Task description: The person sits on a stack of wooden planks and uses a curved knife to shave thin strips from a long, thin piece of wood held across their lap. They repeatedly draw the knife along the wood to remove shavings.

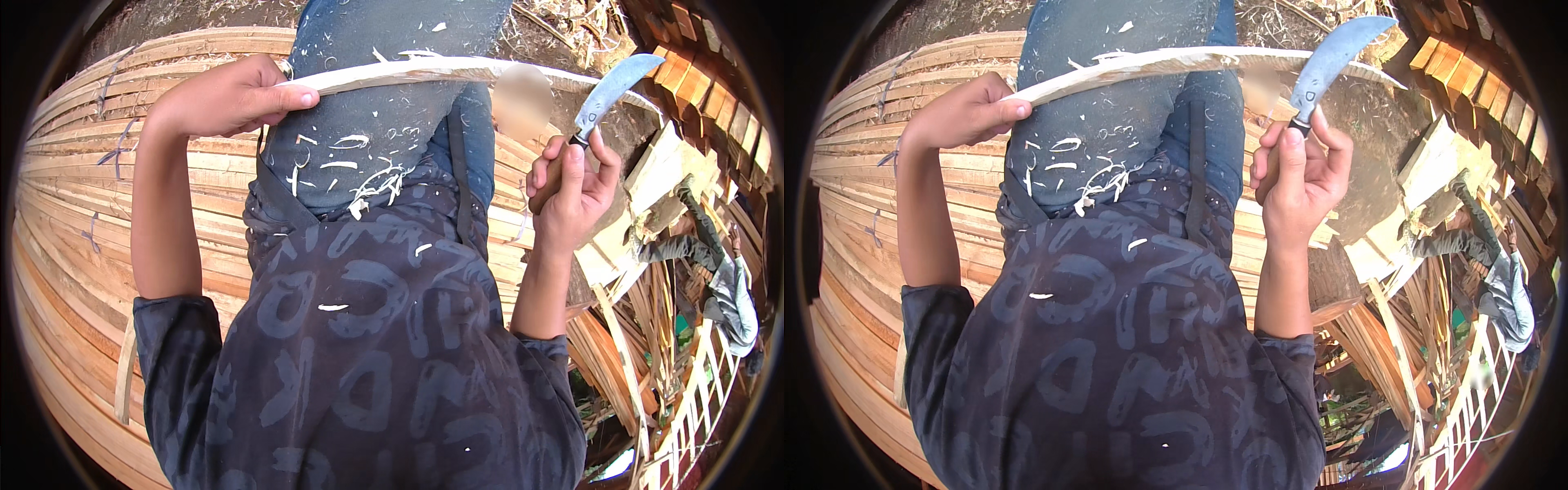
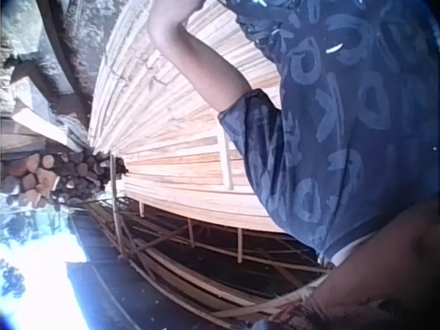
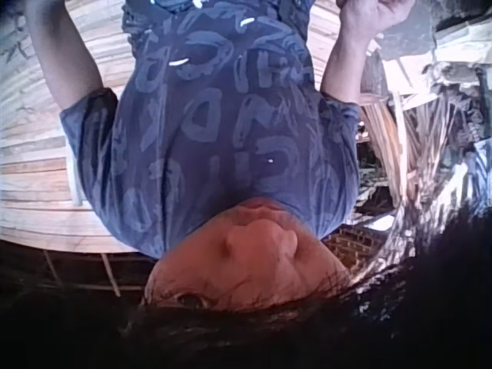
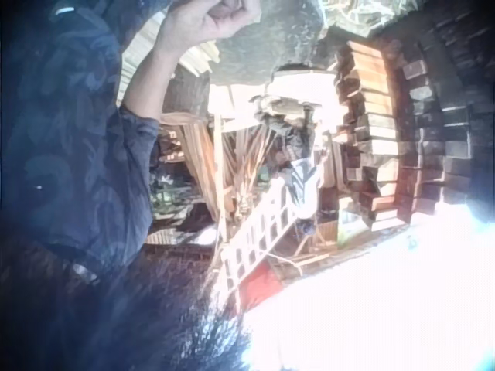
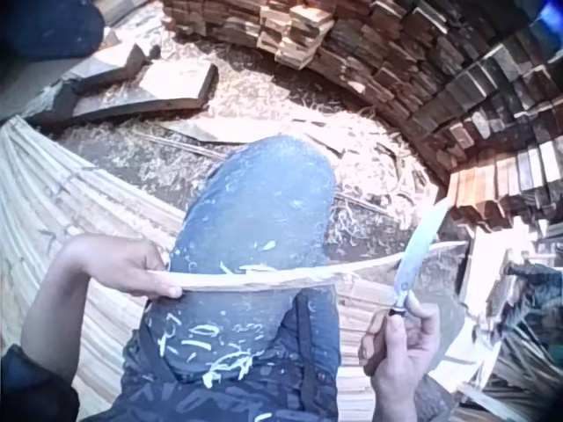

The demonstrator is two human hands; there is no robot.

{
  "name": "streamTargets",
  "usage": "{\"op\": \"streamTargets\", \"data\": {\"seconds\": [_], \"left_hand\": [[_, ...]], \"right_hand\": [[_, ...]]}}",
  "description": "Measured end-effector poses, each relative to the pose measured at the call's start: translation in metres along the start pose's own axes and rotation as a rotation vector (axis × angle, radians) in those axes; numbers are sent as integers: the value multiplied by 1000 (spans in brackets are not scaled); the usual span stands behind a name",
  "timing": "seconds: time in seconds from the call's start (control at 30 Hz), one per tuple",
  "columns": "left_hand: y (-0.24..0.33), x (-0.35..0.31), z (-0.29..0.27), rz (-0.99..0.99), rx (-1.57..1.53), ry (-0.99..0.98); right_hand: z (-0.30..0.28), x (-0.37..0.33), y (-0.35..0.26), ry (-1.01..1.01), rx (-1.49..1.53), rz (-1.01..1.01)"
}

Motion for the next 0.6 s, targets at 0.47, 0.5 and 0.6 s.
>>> {"op": "streamTargets", "data": {"seconds": [0.47, 0.5, 0.6], "left_hand": [[1, 3, -1, -11, -2, 30], [3, 4, -2, -1, 4, 27], [14, 3, 0, -11, 7, 34]], "right_hand": [[24, -15, 21, -380, -36, 256], [21, -11, 17, -324, 13, 242], [12, -2, 9, -154, 170, 203]]}}
Point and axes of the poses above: each hand's wrist, its own x-axis towards the middle knuckle, its own z-axis out of the palm, y = z × x, the point moved 10 cm from there along x, towards the middle knuckle, and after that the axes turned 8 degrees about y, right-handed, at the moved point
